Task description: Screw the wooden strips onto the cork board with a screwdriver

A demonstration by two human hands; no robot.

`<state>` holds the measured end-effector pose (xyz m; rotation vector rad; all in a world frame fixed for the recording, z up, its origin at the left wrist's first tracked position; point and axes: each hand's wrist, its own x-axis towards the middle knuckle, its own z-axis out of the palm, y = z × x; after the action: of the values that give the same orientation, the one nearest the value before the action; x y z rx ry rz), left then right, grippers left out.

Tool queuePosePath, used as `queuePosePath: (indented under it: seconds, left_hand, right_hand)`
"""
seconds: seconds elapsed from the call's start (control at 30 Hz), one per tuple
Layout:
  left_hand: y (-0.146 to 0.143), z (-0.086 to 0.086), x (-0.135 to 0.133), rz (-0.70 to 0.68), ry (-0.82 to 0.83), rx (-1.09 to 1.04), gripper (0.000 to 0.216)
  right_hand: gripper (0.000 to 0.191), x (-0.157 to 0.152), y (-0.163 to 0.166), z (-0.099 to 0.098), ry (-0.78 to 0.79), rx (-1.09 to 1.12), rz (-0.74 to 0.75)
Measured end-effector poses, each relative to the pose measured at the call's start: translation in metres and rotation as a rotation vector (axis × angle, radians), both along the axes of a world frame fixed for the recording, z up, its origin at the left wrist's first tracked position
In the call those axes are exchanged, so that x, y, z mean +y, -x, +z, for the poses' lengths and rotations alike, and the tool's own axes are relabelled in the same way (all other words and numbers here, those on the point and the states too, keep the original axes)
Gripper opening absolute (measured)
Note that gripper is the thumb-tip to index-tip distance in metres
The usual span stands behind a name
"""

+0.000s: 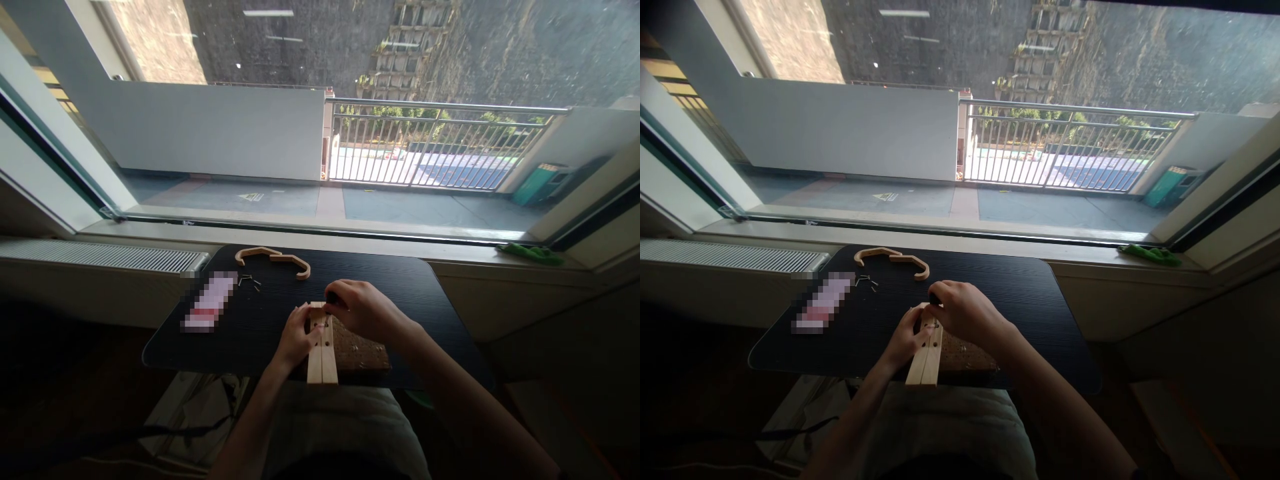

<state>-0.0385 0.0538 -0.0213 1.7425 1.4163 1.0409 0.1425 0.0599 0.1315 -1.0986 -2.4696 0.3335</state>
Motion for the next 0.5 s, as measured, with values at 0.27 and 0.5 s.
queuePosePath:
  seconds: [0.27, 0.5]
  left_hand:
    - [0.0, 0.001, -0.001, 0.011, 0.003, -0.023, 0.036]
    - [-0.001, 0.0, -0.001, 0.017, -0.006, -0.011, 0.035]
  right_hand:
    - [0.012, 0.007, 0.003, 0.005, 0.037, -0.111, -0.04]
    - [0.021, 0.009, 0.004, 0.012, 0.055, -0.207, -0.1]
